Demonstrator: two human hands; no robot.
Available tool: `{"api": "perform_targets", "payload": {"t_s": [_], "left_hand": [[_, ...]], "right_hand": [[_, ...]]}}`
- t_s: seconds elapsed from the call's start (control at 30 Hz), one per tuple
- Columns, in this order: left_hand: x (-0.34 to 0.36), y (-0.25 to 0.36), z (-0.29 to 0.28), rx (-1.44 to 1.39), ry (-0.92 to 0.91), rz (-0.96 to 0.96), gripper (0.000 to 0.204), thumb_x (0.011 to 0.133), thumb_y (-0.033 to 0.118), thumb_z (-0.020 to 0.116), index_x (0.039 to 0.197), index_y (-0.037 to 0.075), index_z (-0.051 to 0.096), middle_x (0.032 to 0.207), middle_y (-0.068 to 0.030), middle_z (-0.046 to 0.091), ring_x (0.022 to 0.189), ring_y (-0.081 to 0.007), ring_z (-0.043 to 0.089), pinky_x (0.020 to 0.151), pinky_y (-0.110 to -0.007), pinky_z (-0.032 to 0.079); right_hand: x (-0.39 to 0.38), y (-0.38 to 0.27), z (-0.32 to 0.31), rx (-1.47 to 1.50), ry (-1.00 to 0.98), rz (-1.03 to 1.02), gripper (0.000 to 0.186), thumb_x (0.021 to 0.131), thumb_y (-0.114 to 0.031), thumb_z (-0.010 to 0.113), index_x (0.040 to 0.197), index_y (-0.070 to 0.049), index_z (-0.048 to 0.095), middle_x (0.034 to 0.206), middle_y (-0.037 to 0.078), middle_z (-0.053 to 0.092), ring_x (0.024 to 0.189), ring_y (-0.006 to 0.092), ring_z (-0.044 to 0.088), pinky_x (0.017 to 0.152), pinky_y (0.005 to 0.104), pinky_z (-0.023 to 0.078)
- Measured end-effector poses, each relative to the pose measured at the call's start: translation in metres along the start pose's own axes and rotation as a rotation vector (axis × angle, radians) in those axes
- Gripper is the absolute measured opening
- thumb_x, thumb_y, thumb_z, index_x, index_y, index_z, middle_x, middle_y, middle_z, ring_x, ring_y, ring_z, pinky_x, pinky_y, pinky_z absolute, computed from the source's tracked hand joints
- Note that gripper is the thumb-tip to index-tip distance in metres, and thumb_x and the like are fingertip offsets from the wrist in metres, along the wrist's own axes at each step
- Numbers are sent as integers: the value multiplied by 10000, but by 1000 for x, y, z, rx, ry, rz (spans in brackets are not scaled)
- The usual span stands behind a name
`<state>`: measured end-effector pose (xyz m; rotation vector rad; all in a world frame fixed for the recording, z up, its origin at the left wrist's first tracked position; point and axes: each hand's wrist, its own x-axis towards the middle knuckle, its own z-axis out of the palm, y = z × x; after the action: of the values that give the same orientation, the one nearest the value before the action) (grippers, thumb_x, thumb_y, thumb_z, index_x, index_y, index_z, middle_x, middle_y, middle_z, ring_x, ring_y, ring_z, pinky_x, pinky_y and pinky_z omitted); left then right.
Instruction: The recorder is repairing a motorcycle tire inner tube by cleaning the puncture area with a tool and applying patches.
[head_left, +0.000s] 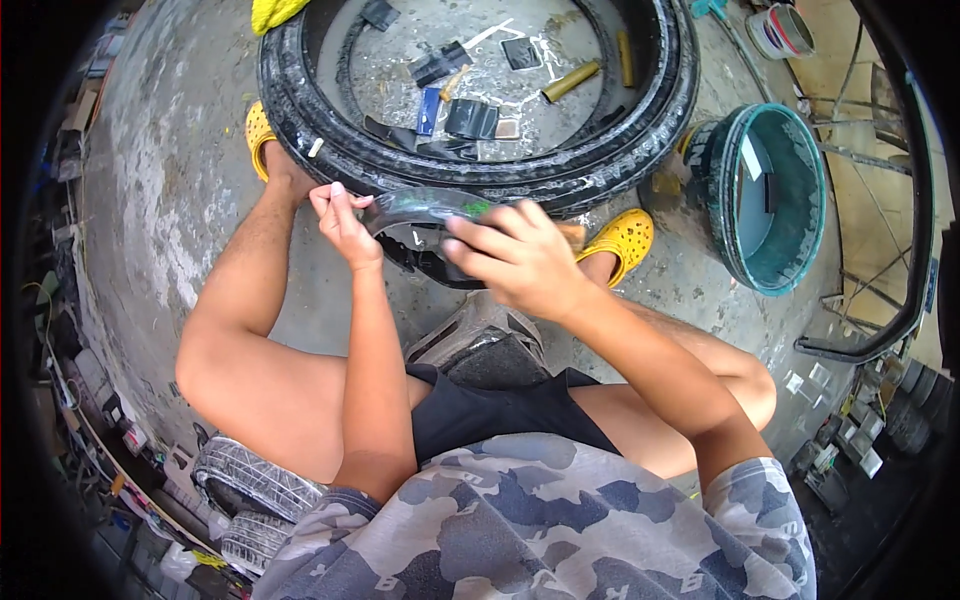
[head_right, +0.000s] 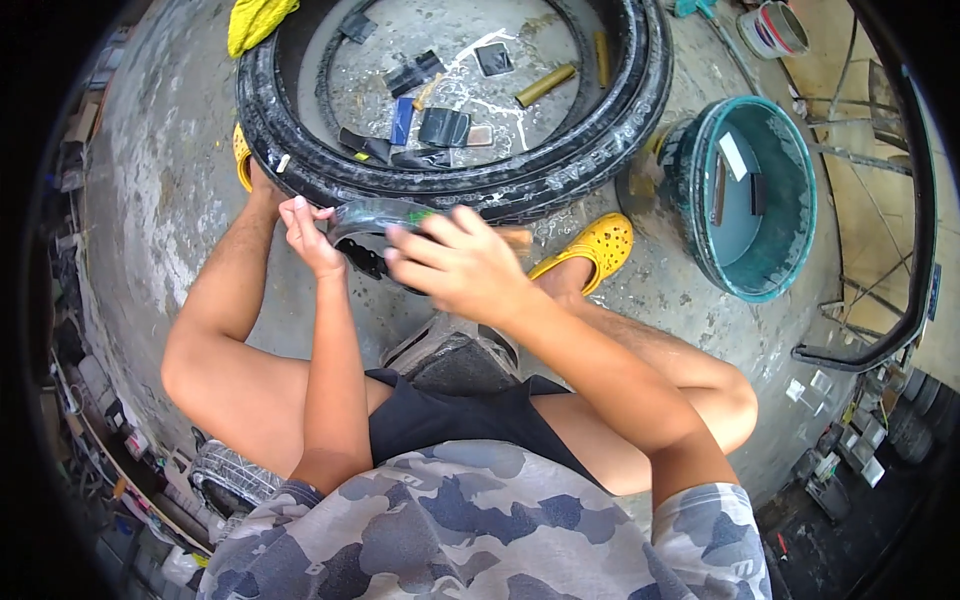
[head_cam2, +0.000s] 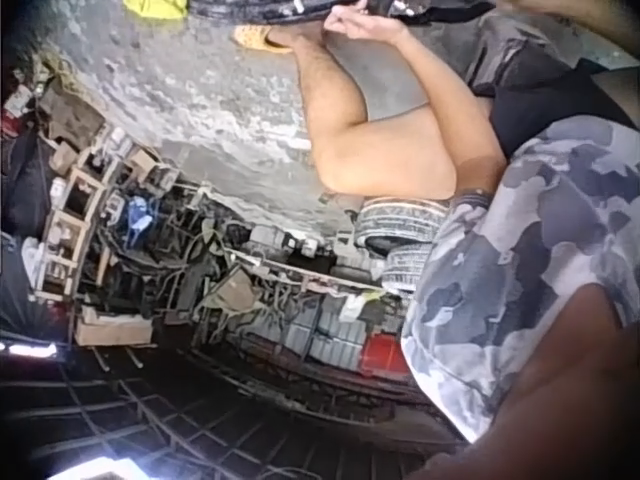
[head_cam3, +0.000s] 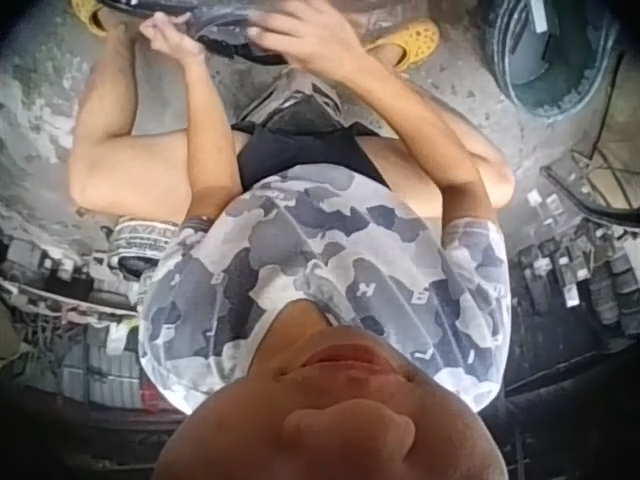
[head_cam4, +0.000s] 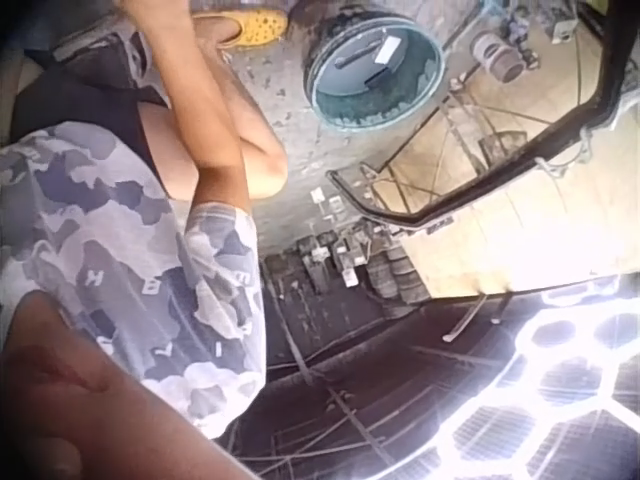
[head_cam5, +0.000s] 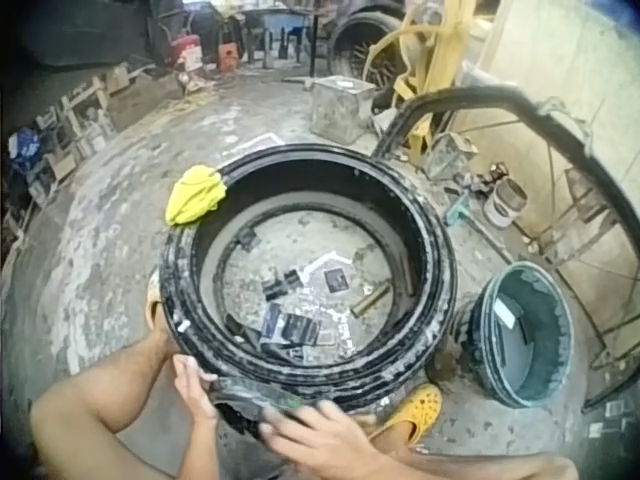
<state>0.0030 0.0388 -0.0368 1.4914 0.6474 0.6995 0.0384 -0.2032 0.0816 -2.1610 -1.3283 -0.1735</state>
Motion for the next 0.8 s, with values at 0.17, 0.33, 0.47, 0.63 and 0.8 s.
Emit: {"api": "perform_targets", "payload": {"t_s": [0.17,0.33,0.47,0.63,0.8], "left_hand": [[2,9,-15,-18,38,15,456,1007,160,514,591,-26,505,899,-32,439,773,-108,473,727,-260,439],[-7,18,12,50,-3,93,468,1006,175,509,599,-46,575,908,-32,446,811,-115,468,746,-263,404],[-7,15,1,13,8,33,464,999,185,538,607,-47,623,901,-38,462,854,-134,480,763,-271,409],[-7,12,2,37,39,9,465,987,195,554,586,-20,649,875,-37,482,869,-165,484,804,-298,391],[-9,20,9,67,40,43,419,966,172,563,594,7,664,859,-45,487,869,-181,465,807,-316,378]], "right_hand": [[32,-10,-2,149,-16,109,426,665,-77,697,1086,-118,645,1182,53,617,925,267,544,803,392,465],[-29,8,-21,176,132,329,361,662,23,758,1013,-32,694,1096,111,669,812,280,563,744,367,480],[77,-3,-11,179,-203,160,382,692,-9,677,1068,-75,659,1082,56,625,977,273,541,859,397,474],[74,0,-14,265,-232,278,353,716,-28,741,1065,-34,685,1077,108,664,916,304,588,815,379,482],[57,8,-30,296,-186,329,339,686,-6,760,1017,-3,688,1039,136,665,877,324,590,790,394,485]]}}
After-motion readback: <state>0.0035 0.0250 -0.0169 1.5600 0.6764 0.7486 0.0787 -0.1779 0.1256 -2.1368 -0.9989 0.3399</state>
